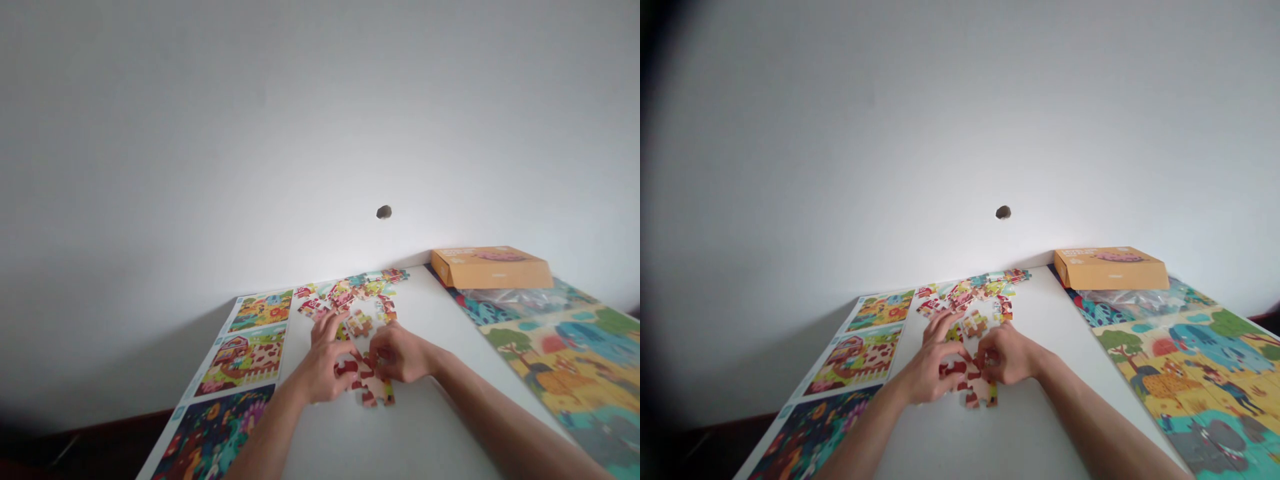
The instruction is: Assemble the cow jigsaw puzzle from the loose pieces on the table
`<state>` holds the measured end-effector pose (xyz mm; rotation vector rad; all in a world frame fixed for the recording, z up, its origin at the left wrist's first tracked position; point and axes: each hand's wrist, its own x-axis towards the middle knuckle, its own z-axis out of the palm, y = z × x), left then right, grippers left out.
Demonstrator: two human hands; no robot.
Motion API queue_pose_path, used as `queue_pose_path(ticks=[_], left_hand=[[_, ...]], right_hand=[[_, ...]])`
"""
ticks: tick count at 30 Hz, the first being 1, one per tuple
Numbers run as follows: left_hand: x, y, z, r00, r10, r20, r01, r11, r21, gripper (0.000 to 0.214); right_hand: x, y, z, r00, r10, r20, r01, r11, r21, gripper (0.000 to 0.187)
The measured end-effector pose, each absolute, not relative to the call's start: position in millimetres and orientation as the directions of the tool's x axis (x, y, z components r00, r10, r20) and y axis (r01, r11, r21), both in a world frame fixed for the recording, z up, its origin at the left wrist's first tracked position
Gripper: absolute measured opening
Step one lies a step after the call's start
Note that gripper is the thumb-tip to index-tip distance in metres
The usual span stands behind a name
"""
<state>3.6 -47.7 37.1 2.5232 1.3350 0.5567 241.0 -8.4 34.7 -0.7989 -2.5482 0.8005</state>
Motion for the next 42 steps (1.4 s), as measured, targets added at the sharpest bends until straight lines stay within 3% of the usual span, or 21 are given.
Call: queue_pose_path(ticks=[10, 24, 32, 42], left_hand=[[5, -49, 40, 0.514, 0.833, 0.204, 0.742, -0.551, 0.382, 0.023], [4, -47, 35, 0.531, 0.817, 0.226, 0.726, -0.576, 0.376, 0.019], [5, -47, 40, 0.533, 0.830, 0.167, 0.737, -0.552, 0.390, 0.024], [4, -47, 39, 0.536, 0.828, 0.162, 0.734, -0.553, 0.395, 0.026]], right_hand=[[238, -14, 43, -0.756, 0.642, 0.126, 0.486, 0.680, -0.549, 0.018], [228, -20, 43, -0.825, 0.560, 0.077, 0.429, 0.709, -0.559, 0.020], [239, -12, 39, -0.754, 0.649, 0.106, 0.500, 0.670, -0.548, 0.013], [235, -10, 33, -0.755, 0.646, 0.113, 0.485, 0.666, -0.566, 0.016]])
